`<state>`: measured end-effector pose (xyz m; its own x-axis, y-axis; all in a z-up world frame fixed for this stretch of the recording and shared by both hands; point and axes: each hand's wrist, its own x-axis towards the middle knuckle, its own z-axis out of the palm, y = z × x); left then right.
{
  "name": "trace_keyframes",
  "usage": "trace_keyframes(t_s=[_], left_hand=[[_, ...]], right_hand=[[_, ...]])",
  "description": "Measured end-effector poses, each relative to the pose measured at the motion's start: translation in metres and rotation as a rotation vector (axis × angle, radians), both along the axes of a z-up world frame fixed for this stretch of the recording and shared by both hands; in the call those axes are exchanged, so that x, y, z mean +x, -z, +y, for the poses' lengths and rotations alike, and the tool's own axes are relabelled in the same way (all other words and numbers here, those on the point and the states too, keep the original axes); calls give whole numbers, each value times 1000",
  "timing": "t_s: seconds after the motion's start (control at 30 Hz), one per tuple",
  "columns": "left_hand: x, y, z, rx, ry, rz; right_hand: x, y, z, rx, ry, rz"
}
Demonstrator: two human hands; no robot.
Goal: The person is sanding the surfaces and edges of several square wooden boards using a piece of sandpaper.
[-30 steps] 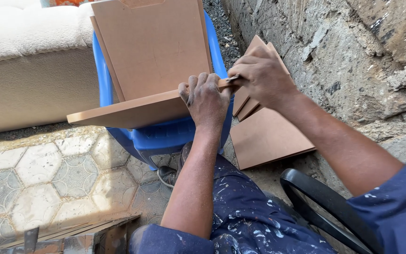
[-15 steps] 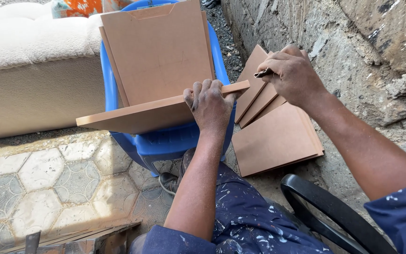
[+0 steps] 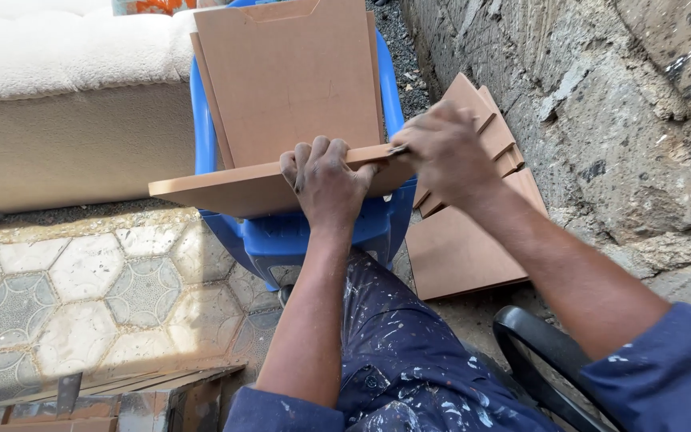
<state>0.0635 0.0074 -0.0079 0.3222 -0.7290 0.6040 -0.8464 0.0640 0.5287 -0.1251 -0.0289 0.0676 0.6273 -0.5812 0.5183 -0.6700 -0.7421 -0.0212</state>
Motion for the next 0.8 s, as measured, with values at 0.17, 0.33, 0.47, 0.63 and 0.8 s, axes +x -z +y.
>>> trace_keyframes(t_s=[0.17, 0.33, 0.47, 0.63, 0.8], left_hand=[[4, -3, 1, -2, 16, -20], [-1, -2, -1, -13, 22, -3], [-2, -6, 4, -17, -41, -51], [-3, -12, 7, 13, 29, -17], [-8, -15, 14, -20, -30, -35]], right_hand=[[-3, -10, -9, 66, 0, 57], [-12, -14, -12, 99, 84, 148], [42, -6, 2, -26, -49, 38], [-19, -8, -18, 74, -43, 44], [44, 7, -4, -103, -33, 37]])
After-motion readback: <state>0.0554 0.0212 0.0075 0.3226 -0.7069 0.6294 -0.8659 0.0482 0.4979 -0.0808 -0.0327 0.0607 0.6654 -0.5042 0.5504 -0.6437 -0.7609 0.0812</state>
